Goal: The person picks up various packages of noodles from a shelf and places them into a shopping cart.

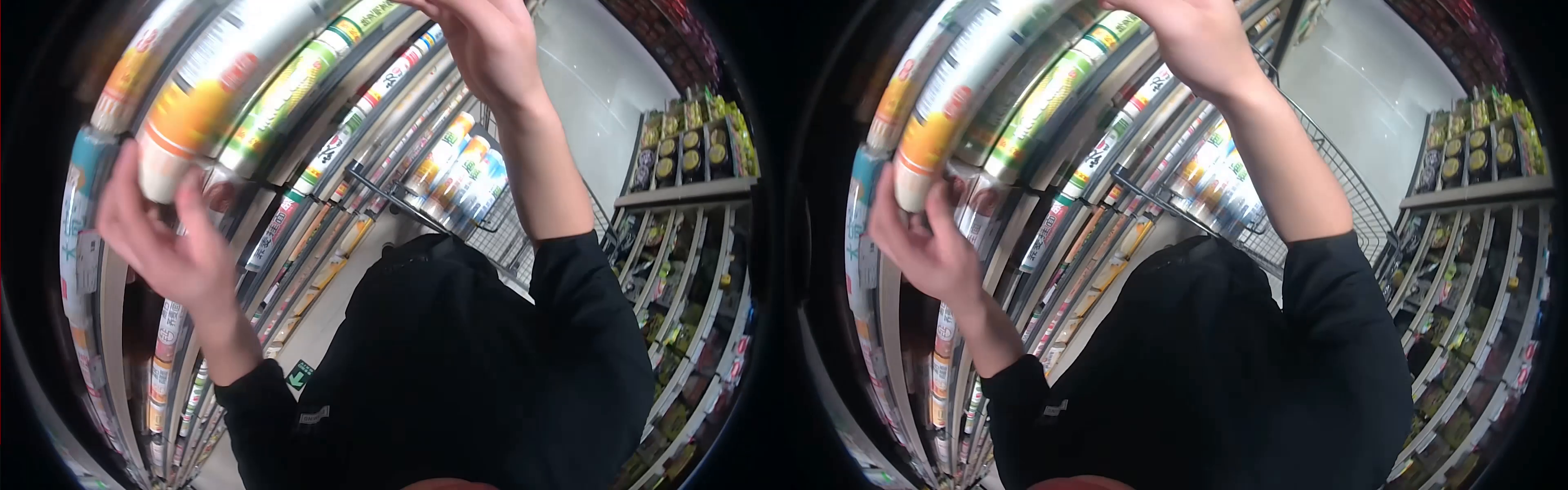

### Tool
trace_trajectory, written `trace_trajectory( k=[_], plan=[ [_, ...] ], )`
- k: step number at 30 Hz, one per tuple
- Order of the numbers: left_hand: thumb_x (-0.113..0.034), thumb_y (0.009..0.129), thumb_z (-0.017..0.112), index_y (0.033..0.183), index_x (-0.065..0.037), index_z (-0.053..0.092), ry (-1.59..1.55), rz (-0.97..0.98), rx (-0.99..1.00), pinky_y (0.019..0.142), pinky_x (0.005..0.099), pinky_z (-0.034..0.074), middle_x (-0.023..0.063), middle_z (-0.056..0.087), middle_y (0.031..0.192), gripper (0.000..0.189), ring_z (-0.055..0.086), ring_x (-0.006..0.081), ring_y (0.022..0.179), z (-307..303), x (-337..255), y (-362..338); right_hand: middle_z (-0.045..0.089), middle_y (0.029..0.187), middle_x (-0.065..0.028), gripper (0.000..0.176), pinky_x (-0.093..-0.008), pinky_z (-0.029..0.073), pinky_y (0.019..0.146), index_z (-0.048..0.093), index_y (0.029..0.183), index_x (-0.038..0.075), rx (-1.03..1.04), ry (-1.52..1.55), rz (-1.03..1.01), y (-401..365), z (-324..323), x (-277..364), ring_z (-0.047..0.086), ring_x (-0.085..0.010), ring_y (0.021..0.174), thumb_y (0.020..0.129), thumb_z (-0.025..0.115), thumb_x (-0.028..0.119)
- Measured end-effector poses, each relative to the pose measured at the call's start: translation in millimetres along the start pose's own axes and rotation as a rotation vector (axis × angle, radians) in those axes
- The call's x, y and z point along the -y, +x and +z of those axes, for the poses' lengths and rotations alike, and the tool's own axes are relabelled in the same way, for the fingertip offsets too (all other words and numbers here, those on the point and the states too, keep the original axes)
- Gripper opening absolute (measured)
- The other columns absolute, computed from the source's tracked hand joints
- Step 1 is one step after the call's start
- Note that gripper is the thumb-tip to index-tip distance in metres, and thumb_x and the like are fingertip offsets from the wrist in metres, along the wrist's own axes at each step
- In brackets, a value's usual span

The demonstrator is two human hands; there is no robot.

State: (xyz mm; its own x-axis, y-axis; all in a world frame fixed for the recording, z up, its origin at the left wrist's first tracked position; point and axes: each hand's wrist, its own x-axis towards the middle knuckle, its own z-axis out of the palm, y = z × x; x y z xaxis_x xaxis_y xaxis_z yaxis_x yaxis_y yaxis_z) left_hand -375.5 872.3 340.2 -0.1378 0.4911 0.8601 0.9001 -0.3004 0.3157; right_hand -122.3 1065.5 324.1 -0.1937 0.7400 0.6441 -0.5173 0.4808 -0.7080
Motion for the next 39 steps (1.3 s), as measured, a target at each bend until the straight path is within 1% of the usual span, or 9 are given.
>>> trace_trajectory(
  k=[2, 3, 5, 6, 10, 15, 21, 30, 39],
  plan=[
    [0.013, 0.091, 0.068, 0.145, 0.003, 0.054, -0.175, -0.052, 0.127, 0.106, 0.0401, 0.057, 0.0158, 0.034, 0.146, 0.057, 0.053, 0.0308, 0.132, 25, -5, -44, 0.059, 0.143, -0.0225, 0.058, -0.0386, 0.05, 0.104, 0.05, 0.147, -0.007, -0.135, -0.087, 0.099, -46, -25, 8, 0.061, -0.0249, 0.125, 0.098, 0.069, 0.016],
    [0.013, 0.089, 0.07, 0.142, 0.002, 0.055, -0.353, -0.123, 0.172, 0.104, 0.0397, 0.058, 0.0162, 0.035, 0.147, 0.056, 0.055, 0.031, 0.131, 43, -8, -65, 0.069, 0.123, -0.0122, 0.047, -0.0335, 0.052, 0.098, 0.061, 0.138, -0.003, -0.086, -0.115, 0.093, -65, -42, 4, 0.066, -0.0169, 0.109, 0.1, 0.068, 0.022],
    [0.011, 0.087, 0.076, 0.144, 0.0, 0.054, -0.489, -0.273, 0.304, 0.11, 0.0402, 0.051, 0.0126, 0.05, 0.139, 0.062, 0.055, 0.0267, 0.133, 88, -3, -116, 0.067, 0.126, -0.0063, 0.051, -0.0319, 0.051, 0.099, 0.056, 0.145, -0.001, -0.231, -0.245, 0.339, -108, -74, -11, 0.064, -0.0142, 0.11, 0.099, 0.069, 0.02],
    [0.013, 0.085, 0.077, 0.14, 0.001, 0.056, -0.66, -0.668, 0.392, 0.105, 0.0365, 0.056, 0.0124, 0.051, 0.139, 0.06, 0.059, 0.0242, 0.128, 106, -19, -129, 0.069, 0.122, -0.0062, 0.05, -0.0311, 0.051, 0.098, 0.058, 0.143, -0.001, -0.307, -0.314, 0.455, -131, -91, -24, 0.064, -0.0138, 0.108, 0.099, 0.068, 0.02],
    [0.004, 0.083, 0.084, 0.129, 0.003, 0.06, -0.67, -0.671, 0.751, 0.09, 0.0304, 0.059, 0.0104, 0.064, 0.118, 0.052, 0.069, 0.0182, 0.112, 177, -16, -203, 0.072, 0.121, -0.0135, 0.055, -0.0306, 0.051, 0.097, 0.059, 0.142, -0.001, -0.396, -0.454, 0.957, -195, -176, -83, 0.068, -0.0185, 0.111, 0.094, 0.069, 0.024],
    [-0.028, 0.079, 0.09, 0.126, -0.006, 0.063, -0.281, -0.234, 0.923, 0.086, 0.0439, 0.054, 0.0129, 0.065, 0.107, 0.058, 0.068, 0.0319, 0.098, 224, -13, -245, 0.071, 0.126, -0.0183, 0.059, -0.0355, 0.052, 0.099, 0.054, 0.145, -0.002, -0.343, -0.752, 0.945, -206, -190, -110, 0.069, -0.0258, 0.114, 0.092, 0.068, 0.021],
    [-0.035, 0.076, 0.09, 0.127, -0.007, 0.061, -0.055, 0.034, 1.003, 0.093, 0.0451, 0.046, 0.0133, 0.06, 0.116, 0.064, 0.058, 0.0323, 0.112, 236, -13, -265, 0.071, 0.125, -0.0166, 0.058, -0.0346, 0.052, 0.099, 0.051, 0.147, 0.003, -0.3, -0.617, 0.953, -222, -216, -171, 0.068, -0.0245, 0.112, 0.093, 0.066, 0.018],
    [-0.038, 0.08, 0.087, 0.135, -0.007, 0.057, -0.157, 0.038, 0.942, 0.107, 0.0503, 0.041, 0.0225, 0.052, 0.139, 0.069, 0.051, 0.0394, 0.128, 239, -5, -278, 0.073, 0.125, -0.0155, 0.055, -0.0351, 0.053, 0.097, 0.058, 0.142, 0.005, -0.215, -0.815, 0.965, -217, -220, -191, 0.071, -0.0241, 0.111, 0.093, 0.068, 0.028],
    [-0.038, 0.077, 0.087, 0.135, -0.009, 0.056, -0.099, -0.02, 0.979, 0.102, 0.0492, 0.043, 0.0188, 0.053, 0.135, 0.072, 0.052, 0.0359, 0.124, 221, 1, -279, 0.071, 0.123, -0.0182, 0.043, -0.0371, 0.051, 0.1, 0.063, 0.127, 0.006, -0.211, -0.833, 0.941, -237, -220, -220, 0.07, -0.0282, 0.114, 0.095, 0.066, 0.035]
  ],
)
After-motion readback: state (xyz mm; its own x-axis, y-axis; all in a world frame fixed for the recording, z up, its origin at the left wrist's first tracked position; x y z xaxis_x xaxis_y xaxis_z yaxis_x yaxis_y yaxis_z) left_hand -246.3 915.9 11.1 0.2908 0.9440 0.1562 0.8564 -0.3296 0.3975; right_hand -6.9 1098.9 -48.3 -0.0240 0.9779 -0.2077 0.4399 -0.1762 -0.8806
